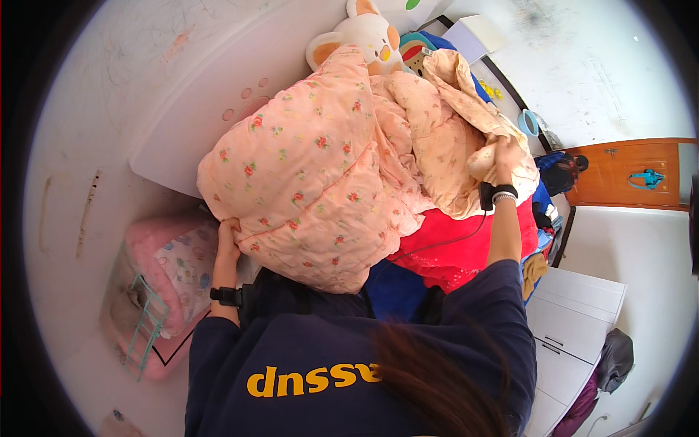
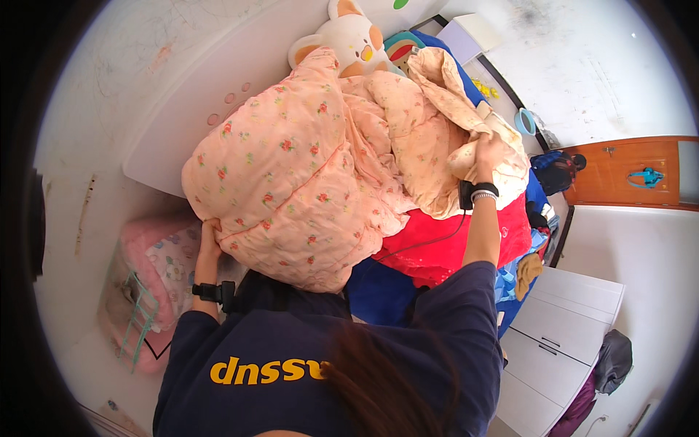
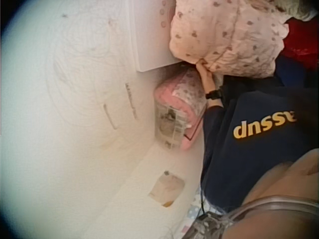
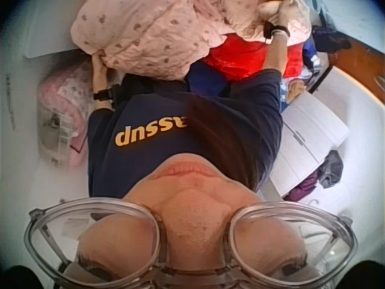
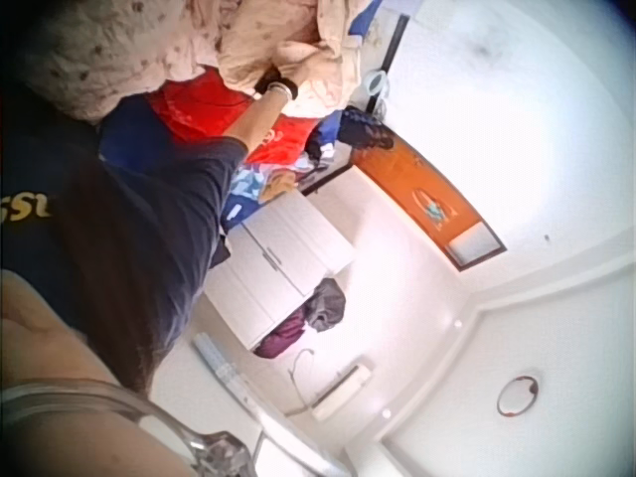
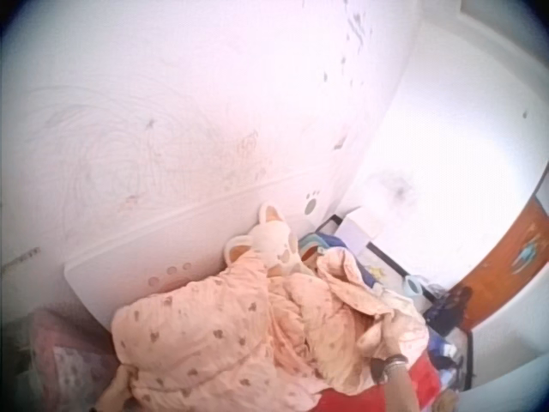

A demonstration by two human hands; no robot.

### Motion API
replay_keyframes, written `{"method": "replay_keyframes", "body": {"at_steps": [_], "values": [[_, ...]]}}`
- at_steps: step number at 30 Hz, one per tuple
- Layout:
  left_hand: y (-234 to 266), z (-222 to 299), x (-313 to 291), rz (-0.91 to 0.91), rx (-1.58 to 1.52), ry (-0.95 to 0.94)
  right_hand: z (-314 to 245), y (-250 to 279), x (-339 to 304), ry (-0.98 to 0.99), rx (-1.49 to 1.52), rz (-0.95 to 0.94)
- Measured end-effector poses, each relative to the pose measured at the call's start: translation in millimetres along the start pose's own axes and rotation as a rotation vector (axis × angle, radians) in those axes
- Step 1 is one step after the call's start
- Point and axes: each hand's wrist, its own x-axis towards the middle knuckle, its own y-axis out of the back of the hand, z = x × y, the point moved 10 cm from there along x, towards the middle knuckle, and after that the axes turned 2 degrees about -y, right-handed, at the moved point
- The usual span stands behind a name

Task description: The person cleans a bedroom by wiping down the headboard of a bed with a cloth, moving several bags and pillows aside to reach surfaces, and rearranging bedding.

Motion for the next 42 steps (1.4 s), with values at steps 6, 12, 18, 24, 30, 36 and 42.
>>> {"method": "replay_keyframes", "body": {"at_steps": [6, 12, 18, 24, 30, 36, 42], "values": [[-3.0, -0.2, 5.3, -0.066, 0.007, -0.037, 20.1, 93.8, -85.5, 0.199, 0.696, 0.23], [-29.2, 17.2, -20.2, -0.02, 0.036, -0.053, 54.4, -2.3, -236.5, 0.392, 0.182, -0.224], [-17.9, 12.0, -15.3, -0.039, 0.039, -0.047, 63.2, -90.1, -202.3, 0.397, -0.172, -0.757], [-30.7, 9.9, -14.7, -0.004, -0.021, -0.066, 99.7, -100.6, -88.5, 0.37, 0.423, -0.687], [-7.2, -27.8, -31.8, 0.062, -0.057, -0.054, 125.7, -94.3, -63.0, -0.035, 0.099, -0.459], [-29.4, -57.7, -44.0, -0.14, -0.139, 0.017, 190.5, -44.3, 0.9, -0.074, 0.396, -0.067], [-49.2, -61.6, -68.4, -0.04, 0.1, 0.028, 297.5, 13.6, 40.2, -0.495, 0.379, 0.314]]}}
